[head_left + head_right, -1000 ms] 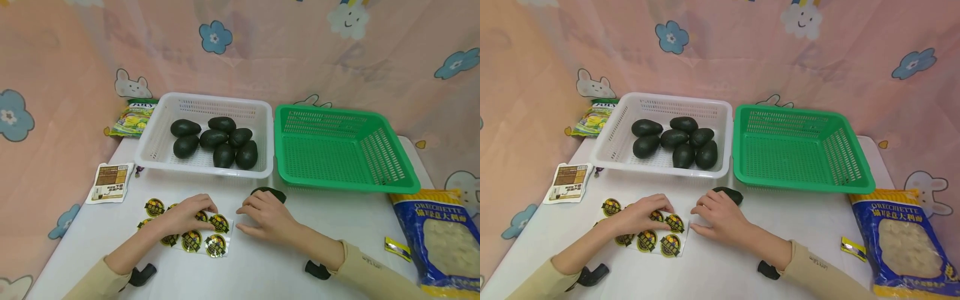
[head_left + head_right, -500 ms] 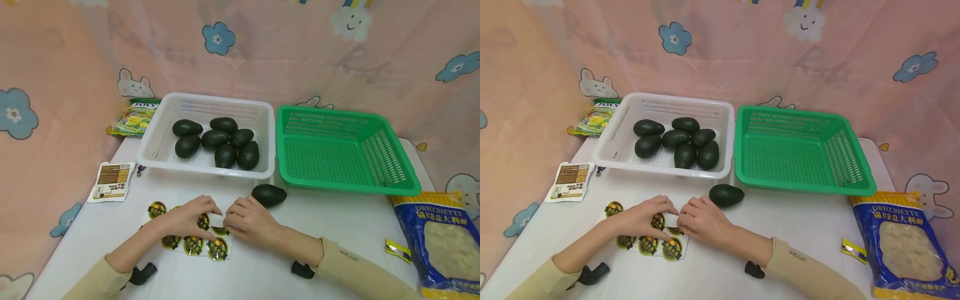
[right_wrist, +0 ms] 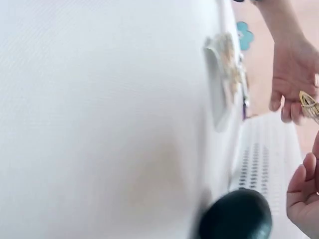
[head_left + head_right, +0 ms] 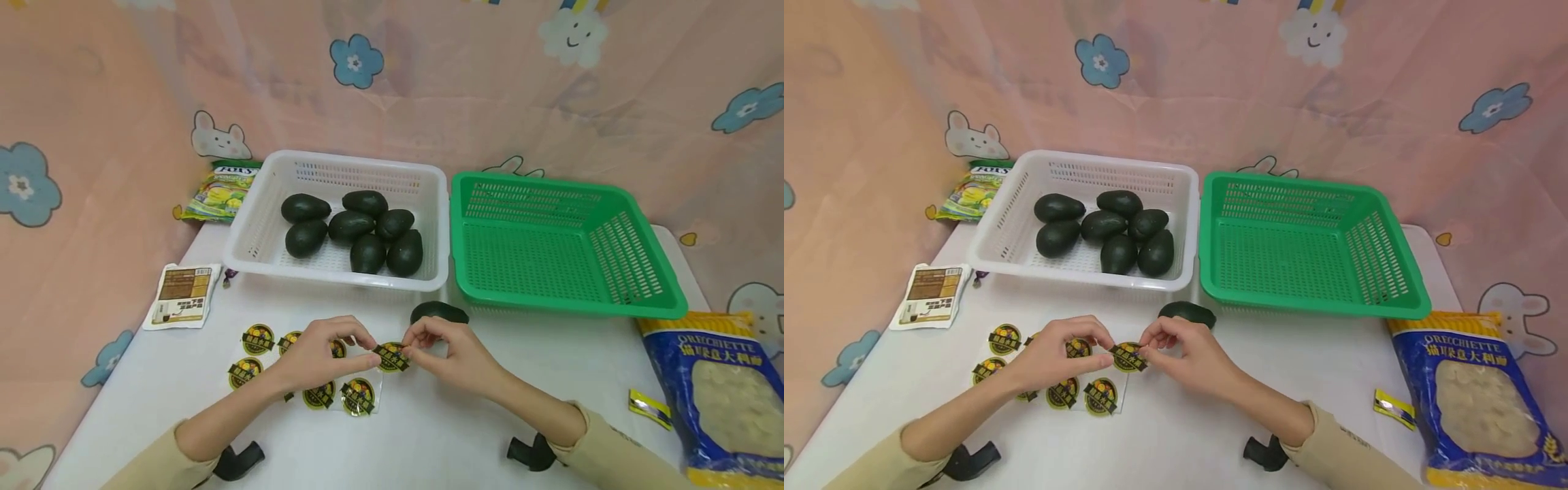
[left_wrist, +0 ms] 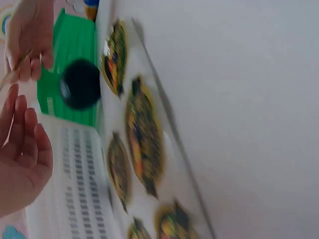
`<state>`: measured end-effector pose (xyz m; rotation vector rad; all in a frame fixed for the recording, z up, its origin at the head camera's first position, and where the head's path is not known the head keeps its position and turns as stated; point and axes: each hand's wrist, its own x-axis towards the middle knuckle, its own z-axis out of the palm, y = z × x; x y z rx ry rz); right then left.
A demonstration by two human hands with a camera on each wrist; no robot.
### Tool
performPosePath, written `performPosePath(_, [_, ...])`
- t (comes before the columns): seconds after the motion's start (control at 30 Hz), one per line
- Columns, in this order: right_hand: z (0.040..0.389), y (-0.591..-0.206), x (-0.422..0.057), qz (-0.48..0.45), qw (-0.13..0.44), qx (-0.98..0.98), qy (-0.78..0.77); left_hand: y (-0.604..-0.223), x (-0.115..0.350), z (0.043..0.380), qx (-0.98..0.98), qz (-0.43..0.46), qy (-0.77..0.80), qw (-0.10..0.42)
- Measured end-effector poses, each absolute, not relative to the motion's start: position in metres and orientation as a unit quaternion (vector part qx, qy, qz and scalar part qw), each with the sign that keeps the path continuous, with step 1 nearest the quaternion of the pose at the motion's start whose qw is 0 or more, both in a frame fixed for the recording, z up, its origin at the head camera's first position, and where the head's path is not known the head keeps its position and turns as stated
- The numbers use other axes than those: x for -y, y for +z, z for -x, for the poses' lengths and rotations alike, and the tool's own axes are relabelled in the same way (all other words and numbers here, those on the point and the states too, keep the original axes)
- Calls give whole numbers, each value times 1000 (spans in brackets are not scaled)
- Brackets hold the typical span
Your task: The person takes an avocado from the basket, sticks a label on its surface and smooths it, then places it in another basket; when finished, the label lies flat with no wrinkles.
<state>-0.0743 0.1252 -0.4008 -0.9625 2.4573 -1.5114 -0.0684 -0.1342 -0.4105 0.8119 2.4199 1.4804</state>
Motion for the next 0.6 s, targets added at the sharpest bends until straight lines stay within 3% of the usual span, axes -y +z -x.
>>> performPosePath(0.4, [68, -398, -150, 219, 57, -833, -506, -409, 98, 65, -763, -175, 618, 65])
performPosePath(0.6, [66, -406, -160, 144, 50, -841, -519, -415, 83, 68, -772, -139, 616, 78])
